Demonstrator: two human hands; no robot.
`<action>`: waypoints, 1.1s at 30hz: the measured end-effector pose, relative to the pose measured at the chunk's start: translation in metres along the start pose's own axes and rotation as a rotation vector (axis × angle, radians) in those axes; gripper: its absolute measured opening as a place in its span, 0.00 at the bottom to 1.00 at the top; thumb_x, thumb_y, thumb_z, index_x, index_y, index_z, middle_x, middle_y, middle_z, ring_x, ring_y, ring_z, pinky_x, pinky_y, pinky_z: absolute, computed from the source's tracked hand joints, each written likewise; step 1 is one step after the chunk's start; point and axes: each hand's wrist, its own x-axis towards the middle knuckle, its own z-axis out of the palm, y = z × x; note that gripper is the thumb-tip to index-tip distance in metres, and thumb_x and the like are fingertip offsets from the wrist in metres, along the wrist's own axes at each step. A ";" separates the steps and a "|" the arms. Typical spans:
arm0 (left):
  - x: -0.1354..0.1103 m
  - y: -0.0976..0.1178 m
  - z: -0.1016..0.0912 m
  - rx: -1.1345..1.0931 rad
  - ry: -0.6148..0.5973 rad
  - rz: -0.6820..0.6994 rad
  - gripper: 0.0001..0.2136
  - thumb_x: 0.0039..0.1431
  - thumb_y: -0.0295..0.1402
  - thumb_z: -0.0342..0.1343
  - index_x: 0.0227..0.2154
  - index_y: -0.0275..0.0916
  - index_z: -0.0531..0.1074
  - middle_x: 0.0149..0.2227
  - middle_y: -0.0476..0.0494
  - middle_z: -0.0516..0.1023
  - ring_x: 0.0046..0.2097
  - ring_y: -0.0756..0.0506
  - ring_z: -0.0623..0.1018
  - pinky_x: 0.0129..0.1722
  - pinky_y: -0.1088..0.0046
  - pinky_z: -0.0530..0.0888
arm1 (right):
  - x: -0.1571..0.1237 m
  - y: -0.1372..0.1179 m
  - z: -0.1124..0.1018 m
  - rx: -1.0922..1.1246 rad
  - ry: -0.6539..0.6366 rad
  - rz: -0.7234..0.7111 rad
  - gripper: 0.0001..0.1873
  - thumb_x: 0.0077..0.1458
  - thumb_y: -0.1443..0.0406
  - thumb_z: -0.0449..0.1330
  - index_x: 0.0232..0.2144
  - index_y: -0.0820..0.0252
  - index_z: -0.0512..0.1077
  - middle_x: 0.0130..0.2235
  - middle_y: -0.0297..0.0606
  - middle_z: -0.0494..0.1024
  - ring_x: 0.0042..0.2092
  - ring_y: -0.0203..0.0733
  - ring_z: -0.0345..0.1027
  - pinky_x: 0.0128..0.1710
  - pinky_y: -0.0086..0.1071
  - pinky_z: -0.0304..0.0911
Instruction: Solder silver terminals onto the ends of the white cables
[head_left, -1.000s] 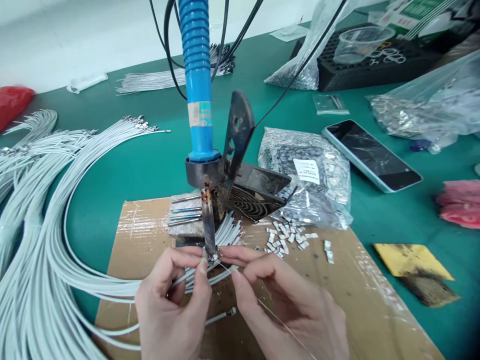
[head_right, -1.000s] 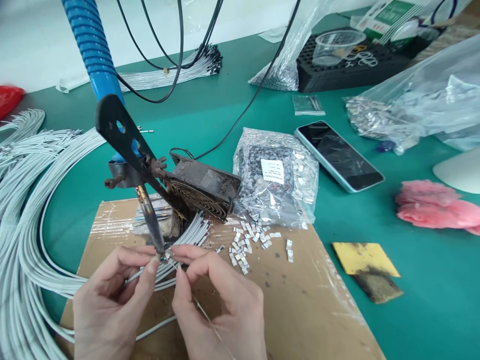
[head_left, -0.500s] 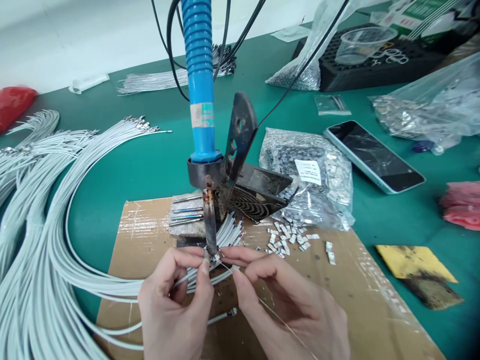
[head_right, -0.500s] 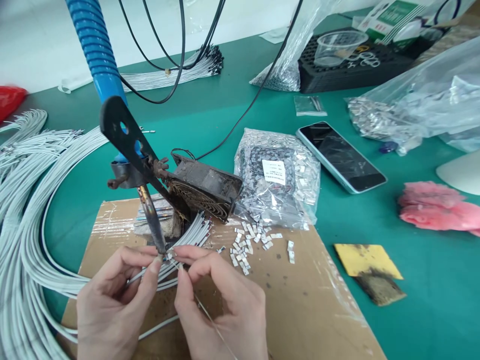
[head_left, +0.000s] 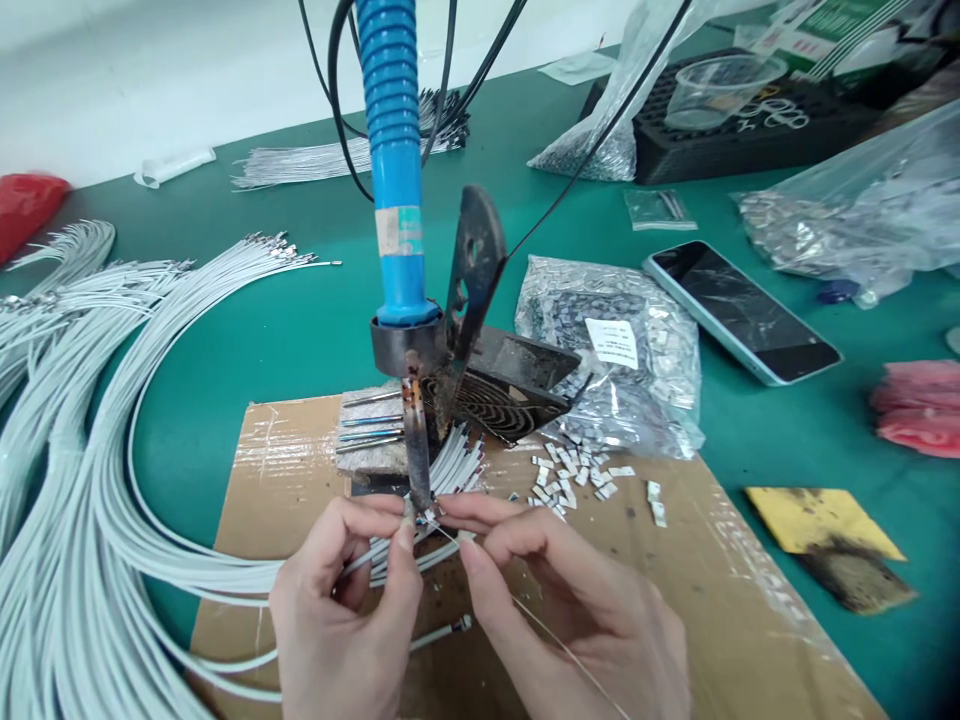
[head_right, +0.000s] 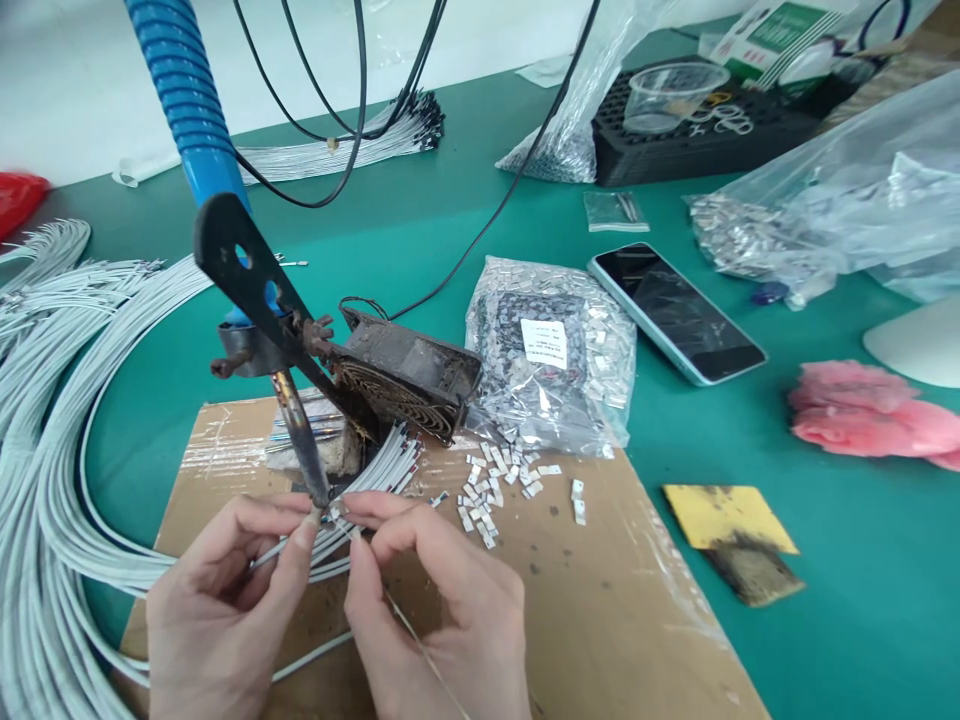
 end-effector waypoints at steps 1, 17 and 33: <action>0.001 -0.001 -0.001 0.000 -0.021 0.010 0.05 0.53 0.29 0.65 0.25 0.42 0.77 0.35 0.46 0.86 0.32 0.47 0.84 0.19 0.86 0.73 | 0.000 0.000 0.000 0.002 -0.006 0.008 0.12 0.57 0.65 0.64 0.22 0.53 0.72 0.40 0.35 0.87 0.38 0.42 0.84 0.40 0.27 0.76; -0.006 0.008 0.010 0.028 0.085 -0.020 0.07 0.54 0.30 0.62 0.22 0.42 0.74 0.35 0.47 0.84 0.34 0.48 0.84 0.31 0.82 0.80 | -0.002 0.001 0.000 -0.002 0.030 0.004 0.09 0.56 0.65 0.67 0.23 0.51 0.75 0.38 0.30 0.87 0.36 0.38 0.83 0.38 0.24 0.75; -0.009 0.005 0.008 0.007 0.053 -0.082 0.07 0.55 0.30 0.62 0.23 0.42 0.74 0.33 0.49 0.83 0.34 0.49 0.83 0.29 0.84 0.77 | -0.004 0.002 -0.001 0.034 0.001 0.010 0.11 0.58 0.63 0.65 0.24 0.55 0.74 0.38 0.37 0.86 0.38 0.42 0.83 0.40 0.28 0.75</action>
